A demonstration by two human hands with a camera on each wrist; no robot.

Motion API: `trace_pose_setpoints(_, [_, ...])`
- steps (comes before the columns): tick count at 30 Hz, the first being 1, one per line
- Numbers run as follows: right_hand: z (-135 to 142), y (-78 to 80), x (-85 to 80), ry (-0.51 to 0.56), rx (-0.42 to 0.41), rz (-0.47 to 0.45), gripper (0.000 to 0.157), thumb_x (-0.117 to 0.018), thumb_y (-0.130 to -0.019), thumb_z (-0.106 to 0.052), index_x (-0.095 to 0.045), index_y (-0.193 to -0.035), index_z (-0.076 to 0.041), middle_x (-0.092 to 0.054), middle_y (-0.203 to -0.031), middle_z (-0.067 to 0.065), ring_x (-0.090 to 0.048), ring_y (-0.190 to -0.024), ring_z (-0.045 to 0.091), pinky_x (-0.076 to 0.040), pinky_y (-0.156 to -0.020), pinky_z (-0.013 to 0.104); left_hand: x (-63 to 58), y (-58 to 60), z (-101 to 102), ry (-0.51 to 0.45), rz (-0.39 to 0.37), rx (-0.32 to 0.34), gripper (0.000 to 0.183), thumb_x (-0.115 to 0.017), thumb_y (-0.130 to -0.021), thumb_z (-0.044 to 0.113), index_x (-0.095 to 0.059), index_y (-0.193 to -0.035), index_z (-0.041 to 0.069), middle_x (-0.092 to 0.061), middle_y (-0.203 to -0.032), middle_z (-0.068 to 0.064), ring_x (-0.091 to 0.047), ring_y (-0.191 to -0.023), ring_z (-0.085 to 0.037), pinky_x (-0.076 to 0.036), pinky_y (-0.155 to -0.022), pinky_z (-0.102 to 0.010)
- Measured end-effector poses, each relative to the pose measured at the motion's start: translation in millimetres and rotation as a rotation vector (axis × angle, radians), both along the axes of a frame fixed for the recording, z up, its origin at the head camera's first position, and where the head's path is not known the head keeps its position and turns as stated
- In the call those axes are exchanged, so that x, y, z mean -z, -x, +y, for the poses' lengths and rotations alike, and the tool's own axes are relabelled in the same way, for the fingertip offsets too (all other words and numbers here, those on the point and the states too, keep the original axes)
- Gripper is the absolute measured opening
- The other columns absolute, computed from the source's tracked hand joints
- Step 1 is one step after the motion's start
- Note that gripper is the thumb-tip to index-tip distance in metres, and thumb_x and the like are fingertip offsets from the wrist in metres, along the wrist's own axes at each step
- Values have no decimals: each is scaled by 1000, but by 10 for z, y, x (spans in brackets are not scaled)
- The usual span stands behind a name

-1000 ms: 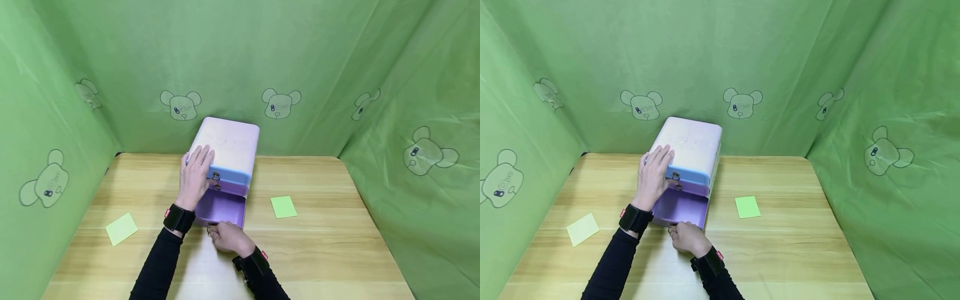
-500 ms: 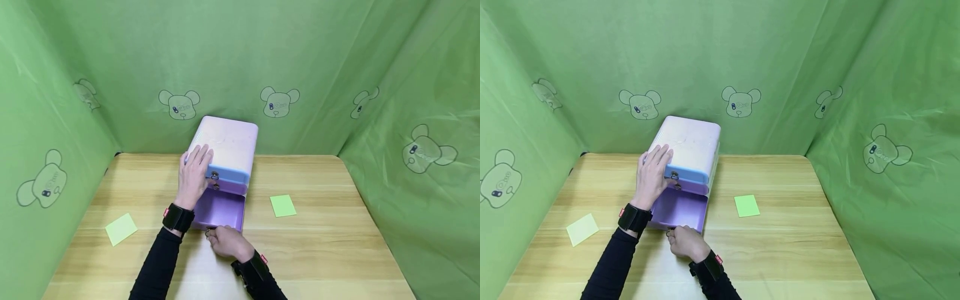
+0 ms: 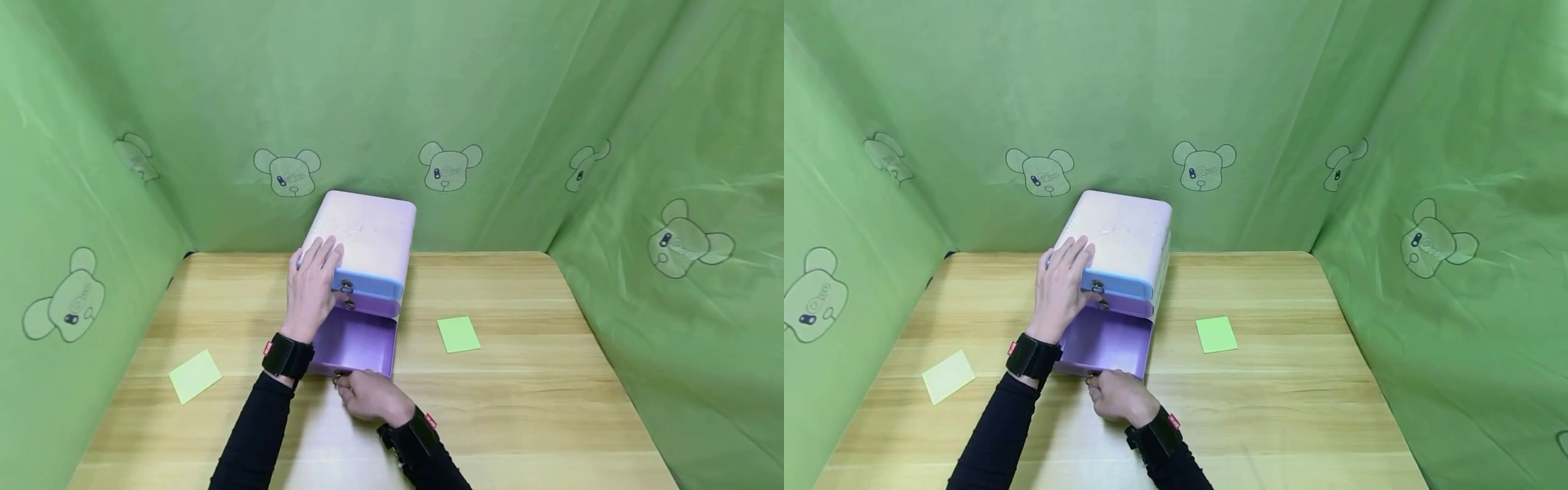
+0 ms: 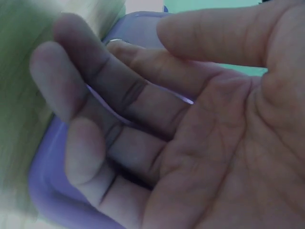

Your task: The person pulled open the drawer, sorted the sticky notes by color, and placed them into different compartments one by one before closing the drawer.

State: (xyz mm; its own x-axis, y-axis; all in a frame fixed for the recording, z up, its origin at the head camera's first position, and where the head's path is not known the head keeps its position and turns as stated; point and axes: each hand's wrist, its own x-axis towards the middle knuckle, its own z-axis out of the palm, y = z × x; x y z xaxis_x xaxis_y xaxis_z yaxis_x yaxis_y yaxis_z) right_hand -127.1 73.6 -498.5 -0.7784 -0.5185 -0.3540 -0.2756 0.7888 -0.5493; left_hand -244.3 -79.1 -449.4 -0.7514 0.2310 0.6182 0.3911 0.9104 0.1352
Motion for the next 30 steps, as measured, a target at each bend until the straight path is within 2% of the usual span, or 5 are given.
trace_pose_setpoints(6, [57,-3,-112,75,-60,57,33,-55,-103,-25,-70,-128,-10,-76,-123,2,-73,-100,16,-48,-112,44,0,-2,-16,6,-3,4,102,-100,-50,32,-55,-140,13,-54,-153,-9,-50,-141,-32,-36,-117,-56])
trace_pose_setpoints(11, [165,53,-228,239,-67,67,27,-56,-103,-21,-74,-119,-8,-76,-90,1,-62,-70,0,-57,-88,26,-5,1,-16,5,-5,7,101,-100,-52,31,-55,-141,13,-54,-153,-9,-50,-142,-32,-36,-117,-56])
trace_pose_setpoints(16, [261,106,-300,329,-40,111,25,-57,-102,-19,-74,-117,-6,-76,-93,4,-59,-70,-3,-55,-82,20,3,-4,-14,1,-15,3,101,-100,-53,31,-54,-141,13,-54,-153,-9,-49,-142,-32,-36,-118,-56])
trace_pose_setpoints(23, [425,135,-352,364,83,160,20,-58,-101,-18,-76,-106,-11,-76,-91,7,-64,-79,7,-56,-78,23,17,-13,2,5,-14,1,102,-100,-51,32,-54,-141,13,-54,-153,-9,-49,-142,-32,-36,-118,-55])
trace_pose_setpoints(30, [648,190,-382,408,227,224,18,-59,-100,-15,-74,-110,-9,-75,-100,5,-67,-88,14,-58,-82,30,7,-14,8,-1,-6,-2,103,-100,-50,31,-54,-140,13,-54,-152,-9,-50,-141,-33,-36,-118,-56])
